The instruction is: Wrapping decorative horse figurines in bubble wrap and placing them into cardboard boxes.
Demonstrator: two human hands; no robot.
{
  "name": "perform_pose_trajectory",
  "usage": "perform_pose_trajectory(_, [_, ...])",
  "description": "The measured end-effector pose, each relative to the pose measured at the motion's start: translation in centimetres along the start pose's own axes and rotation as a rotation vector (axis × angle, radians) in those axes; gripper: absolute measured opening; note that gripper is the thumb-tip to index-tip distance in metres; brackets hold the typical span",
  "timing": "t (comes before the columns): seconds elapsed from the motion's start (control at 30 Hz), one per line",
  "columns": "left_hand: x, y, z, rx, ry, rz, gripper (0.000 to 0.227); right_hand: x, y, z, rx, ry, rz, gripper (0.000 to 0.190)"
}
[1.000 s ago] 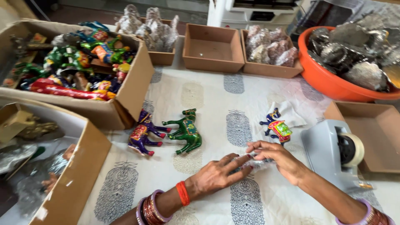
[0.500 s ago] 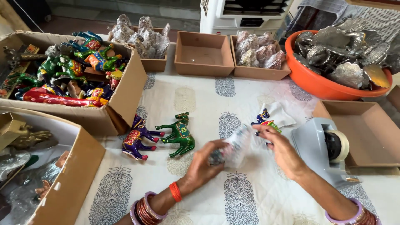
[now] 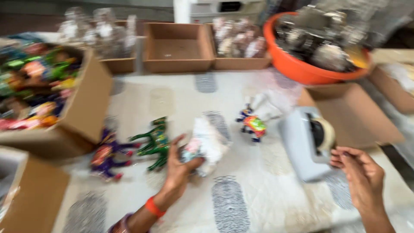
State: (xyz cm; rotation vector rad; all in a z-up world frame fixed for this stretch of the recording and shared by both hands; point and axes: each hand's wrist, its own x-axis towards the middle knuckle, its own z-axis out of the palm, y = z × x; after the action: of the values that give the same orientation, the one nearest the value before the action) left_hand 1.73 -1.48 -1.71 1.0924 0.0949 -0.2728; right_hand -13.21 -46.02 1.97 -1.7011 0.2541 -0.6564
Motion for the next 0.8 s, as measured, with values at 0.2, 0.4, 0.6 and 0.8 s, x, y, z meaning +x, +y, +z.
perform_pose_trajectory(0.2, [0.2,-0.7,0.1,-0.098,-0.015,-0.180,0.081,-2.4,-2.9,-2.4,0.066,0.078,-0.097,0.020])
perform_pose_trajectory(0.4, [1.2,-3.7,-1.2,-0.190,-0.098,-0.358,0.059,0.6,-3.1,-4.2,-0.406,-0.063,0.006,0.030])
perform_pose_trajectory(0.6, [1.6,-2.1,3.1,-0.120,-0.031,-0.392,0.053,3.3,0.7,-6.1,-0.416,-0.496,0.215,0.043])
perform_pose_trajectory(0.8, [3.0,-2.9,5.6,-0.231,-0.016,-0.203,0.057,4.2,-1.1,-5.3,-0.452,-0.338,0.515,0.038])
